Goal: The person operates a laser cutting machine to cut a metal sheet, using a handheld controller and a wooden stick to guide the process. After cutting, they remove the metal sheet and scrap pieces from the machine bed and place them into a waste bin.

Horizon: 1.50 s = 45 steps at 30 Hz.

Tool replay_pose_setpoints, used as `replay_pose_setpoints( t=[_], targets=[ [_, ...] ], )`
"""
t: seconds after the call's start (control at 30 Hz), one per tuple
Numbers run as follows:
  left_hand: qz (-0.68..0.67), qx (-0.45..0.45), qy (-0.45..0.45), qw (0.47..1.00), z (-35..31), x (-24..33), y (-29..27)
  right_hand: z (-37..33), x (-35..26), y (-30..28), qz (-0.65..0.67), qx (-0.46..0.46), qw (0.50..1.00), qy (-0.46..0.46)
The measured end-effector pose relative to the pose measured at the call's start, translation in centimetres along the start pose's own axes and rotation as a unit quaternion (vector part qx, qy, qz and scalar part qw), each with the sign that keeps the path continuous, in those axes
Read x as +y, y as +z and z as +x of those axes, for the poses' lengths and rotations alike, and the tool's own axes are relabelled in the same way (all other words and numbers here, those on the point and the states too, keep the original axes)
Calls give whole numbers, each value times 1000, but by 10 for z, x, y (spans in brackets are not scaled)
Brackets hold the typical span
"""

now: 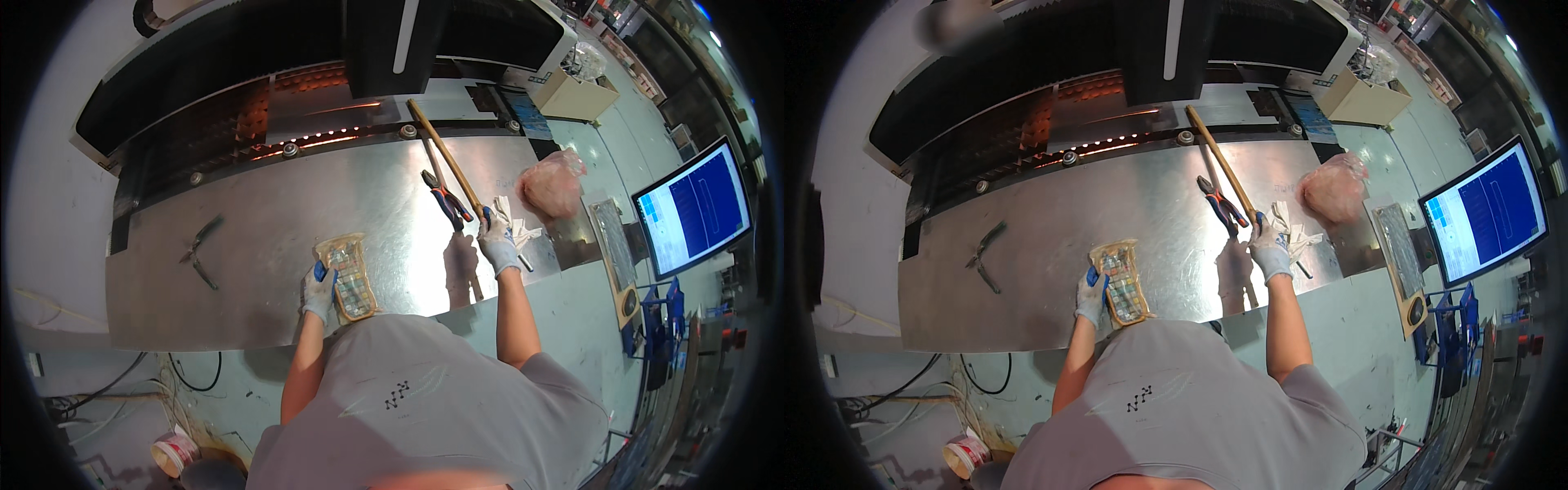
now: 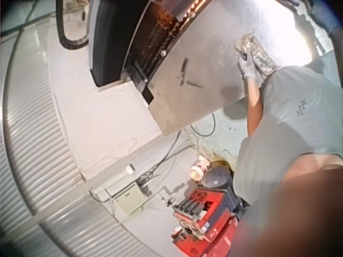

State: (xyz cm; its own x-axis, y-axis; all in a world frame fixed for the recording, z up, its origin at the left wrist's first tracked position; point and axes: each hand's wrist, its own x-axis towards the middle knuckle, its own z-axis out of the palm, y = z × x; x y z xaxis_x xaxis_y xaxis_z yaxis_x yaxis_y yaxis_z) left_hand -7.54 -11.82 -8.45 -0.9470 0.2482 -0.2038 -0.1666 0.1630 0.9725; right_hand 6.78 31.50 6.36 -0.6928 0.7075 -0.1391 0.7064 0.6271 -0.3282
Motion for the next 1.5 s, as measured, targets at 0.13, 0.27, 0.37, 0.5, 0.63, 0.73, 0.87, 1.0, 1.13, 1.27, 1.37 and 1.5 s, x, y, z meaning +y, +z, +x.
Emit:
replay_pose_setpoints(
  t=[0.13, 0.27, 0.37, 0.5, 0.63, 0.73, 0.87, 1.0, 1.13, 1.27, 1.37, 1.5],
  targets=[
    [28, 14, -13, 999, 1, -2, -1, 3, 11, -6, 20, 23, 999, 23],
    [-3, 7, 2, 1000, -1, 2, -1, 4, 20, -14, 41, 49, 997, 37],
    [12, 3, 3, 1000, -2, 7, -1, 6, 25, -20, 14, 44, 998, 53],
    [-16, -5, 8, 1000, -2, 9, -1, 10, 29, -23, 13, 40, 998, 56],
    [45, 8, -6, 999, -1, 9, -2, 12, 32, -24, 26, 34, 997, 70],
    [63, 22, -7, 998, -2, 9, -2, 13, 35, -22, 31, 30, 996, 81],
    [19, 5, 14, 1000, -3, 12, 0, 13, 41, -17, 37, 44, 996, 67],
    [5, 6, 13, 1000, -3, 11, 0, 12, 45, -14, 40, 50, 996, 66],
    [7, 8, 0, 1000, -1, 6, 0, 7, 41, -12, 45, 54, 996, 54],
    [47, 21, 20, 998, 0, 5, -1, 0, 34, -7, 70, 70, 994, 55],
    [70, 12, 5, 997, -2, 9, -3, -2, 32, -2, 59, 59, 994, 73],
    [72, 5, 1, 997, -4, 13, -4, -2, 32, 6, 59, 86, 993, 58]
  ],
)
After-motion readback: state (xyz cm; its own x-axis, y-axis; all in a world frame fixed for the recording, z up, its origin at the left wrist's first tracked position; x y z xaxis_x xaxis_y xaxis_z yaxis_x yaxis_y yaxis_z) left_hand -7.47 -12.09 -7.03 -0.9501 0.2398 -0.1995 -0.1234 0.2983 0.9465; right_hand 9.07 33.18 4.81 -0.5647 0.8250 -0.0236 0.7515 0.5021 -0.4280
